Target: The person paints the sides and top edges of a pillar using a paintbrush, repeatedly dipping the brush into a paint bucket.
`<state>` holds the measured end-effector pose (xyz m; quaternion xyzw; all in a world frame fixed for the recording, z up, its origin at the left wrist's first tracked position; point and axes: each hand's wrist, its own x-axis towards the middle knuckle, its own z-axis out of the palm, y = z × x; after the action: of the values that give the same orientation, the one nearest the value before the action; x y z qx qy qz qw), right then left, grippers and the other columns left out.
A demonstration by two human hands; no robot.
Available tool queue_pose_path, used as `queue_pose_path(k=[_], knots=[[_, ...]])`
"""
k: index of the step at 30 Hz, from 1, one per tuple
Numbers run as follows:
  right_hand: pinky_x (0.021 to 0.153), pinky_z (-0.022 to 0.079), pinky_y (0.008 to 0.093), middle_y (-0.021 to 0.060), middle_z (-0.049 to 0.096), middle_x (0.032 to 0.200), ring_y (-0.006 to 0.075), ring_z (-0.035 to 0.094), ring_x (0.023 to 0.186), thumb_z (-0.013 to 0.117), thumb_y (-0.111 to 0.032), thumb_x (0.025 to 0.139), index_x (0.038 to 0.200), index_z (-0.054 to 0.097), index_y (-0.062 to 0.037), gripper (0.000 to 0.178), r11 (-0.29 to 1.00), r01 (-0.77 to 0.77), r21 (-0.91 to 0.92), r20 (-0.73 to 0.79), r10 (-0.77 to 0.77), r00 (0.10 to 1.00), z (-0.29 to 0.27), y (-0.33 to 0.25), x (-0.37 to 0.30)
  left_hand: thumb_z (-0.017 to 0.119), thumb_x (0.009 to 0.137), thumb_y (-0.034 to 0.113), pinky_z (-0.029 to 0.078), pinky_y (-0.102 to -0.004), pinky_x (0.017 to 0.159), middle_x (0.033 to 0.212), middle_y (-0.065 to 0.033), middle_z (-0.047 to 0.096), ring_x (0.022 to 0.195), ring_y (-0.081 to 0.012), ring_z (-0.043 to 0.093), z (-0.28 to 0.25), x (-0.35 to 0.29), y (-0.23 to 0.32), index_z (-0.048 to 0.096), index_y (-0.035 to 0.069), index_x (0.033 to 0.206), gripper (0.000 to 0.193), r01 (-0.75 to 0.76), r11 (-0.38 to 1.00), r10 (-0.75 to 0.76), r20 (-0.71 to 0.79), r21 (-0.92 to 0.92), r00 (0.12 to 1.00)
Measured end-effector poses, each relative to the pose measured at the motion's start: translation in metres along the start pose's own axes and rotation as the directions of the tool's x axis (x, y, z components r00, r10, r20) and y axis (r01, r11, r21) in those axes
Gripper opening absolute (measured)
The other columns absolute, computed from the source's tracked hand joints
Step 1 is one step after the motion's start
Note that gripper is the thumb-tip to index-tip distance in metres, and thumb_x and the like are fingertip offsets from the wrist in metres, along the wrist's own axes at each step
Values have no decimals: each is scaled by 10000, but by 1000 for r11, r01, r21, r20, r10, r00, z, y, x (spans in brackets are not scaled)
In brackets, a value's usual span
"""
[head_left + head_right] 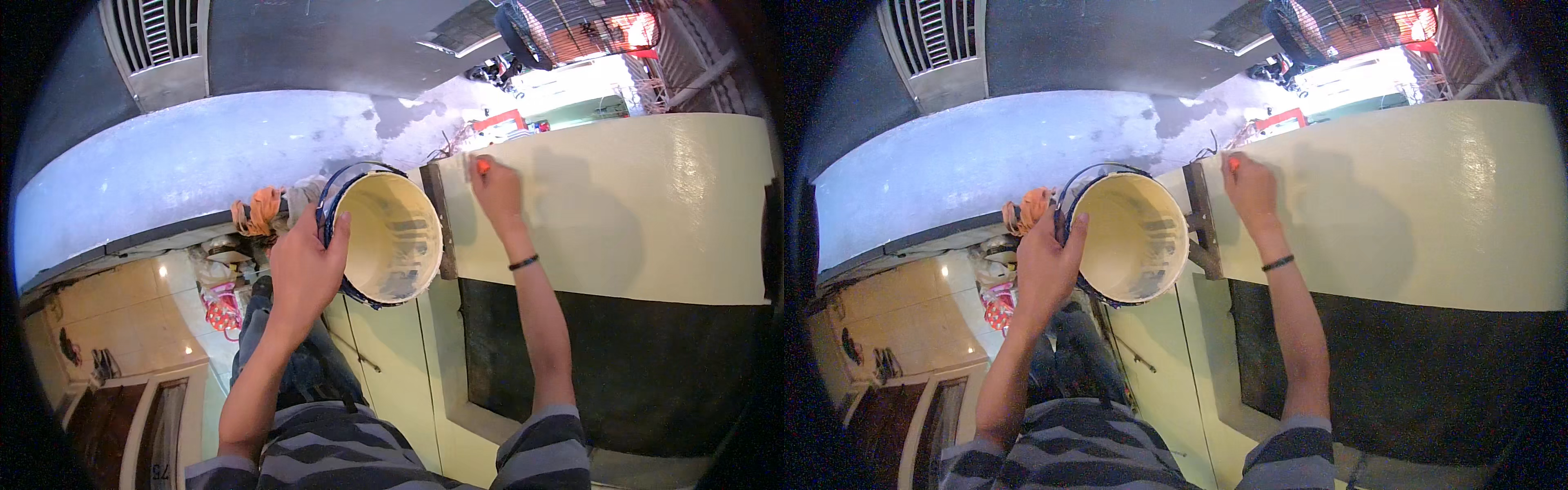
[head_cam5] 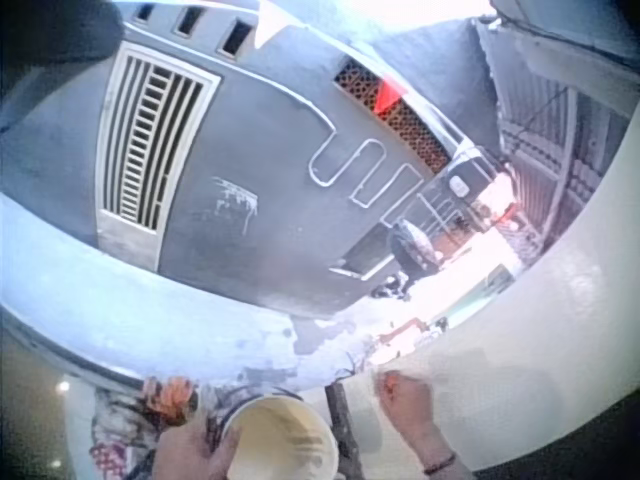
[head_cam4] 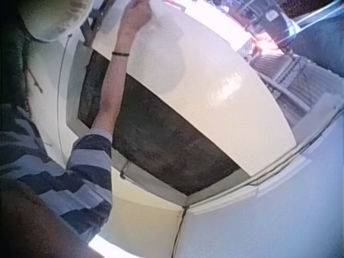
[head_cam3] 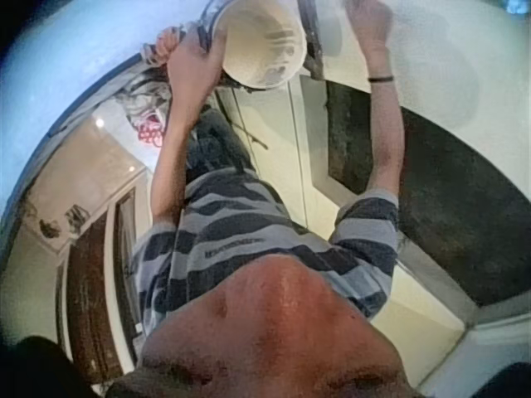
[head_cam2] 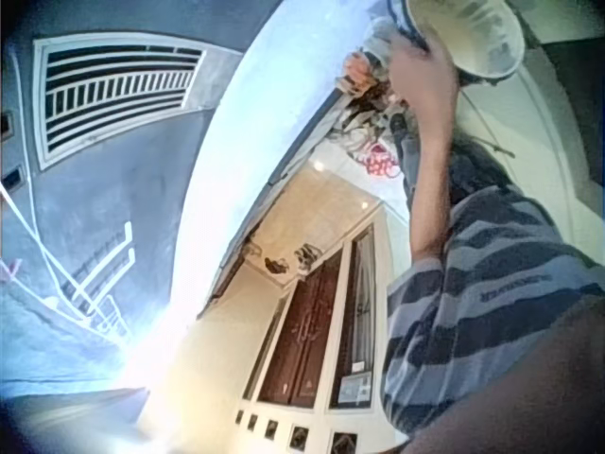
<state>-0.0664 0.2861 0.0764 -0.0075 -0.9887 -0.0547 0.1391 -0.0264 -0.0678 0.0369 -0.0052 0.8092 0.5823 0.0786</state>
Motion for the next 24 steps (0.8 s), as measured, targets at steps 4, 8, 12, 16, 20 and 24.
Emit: queue_pose_path(k=[4,8,12,16,20,24], knots=[[594,501,500,192,643,688,399,642,637,590,-310,979,839,648,-62,291,999,44,6,0,-44,999,32,34,-9,619,955,360,486,-474,604,663,-204,626,637,-413,639,2,-1,3,630,2,951,358,-3,1000,3,-5,-28,1000],[570,501,482,176,637,669,377,640,617,597,-304,978,821,637,-57,295,994,12,-105,-39,-17,999,-15,-4,7,628,950,349,488,-472,605,668,-208,629,635,-407,645,-4,-2,-3,632,-3,951,353,14,999,-15,-27,-53,1000],[583,508,479,179,636,666,382,640,624,593,-289,979,812,634,-50,294,1000,26,14,-15,-25,1000,3,-13,1,639,953,334,496,-431,621,725,-200,659,639,-347,649,-5,0,-1,639,-22,999,359,52,999,-52,10,3,999],[586,508,478,185,632,659,380,643,631,588,-288,980,811,638,-53,293,999,17,-48,130,-10,991,55,19,-7,646,957,338,493,-378,623,751,-188,671,610,-255,627,0,-1,4,634,-42,1015,384,37,998,-37,8,-60,999],[564,494,465,197,622,646,382,636,609,596,-287,981,863,666,-57,268,999,19,-48,64,-16,998,26,5,3,624,953,343,492,-462,602,683,-200,636,649,-401,649,-5,-2,0,634,9,945,334,71,994,-72,-8,-81,997],[587,510,482,191,640,686,390,646,640,590,-279,976,863,630,-68,242,999,-6,-42,-29,4,1000,14,-18,-5,621,956,344,487,-462,592,680,-192,636,642,-398,645,-5,-2,1,633,11,959,333,62,998,-62,5,-11,998]])
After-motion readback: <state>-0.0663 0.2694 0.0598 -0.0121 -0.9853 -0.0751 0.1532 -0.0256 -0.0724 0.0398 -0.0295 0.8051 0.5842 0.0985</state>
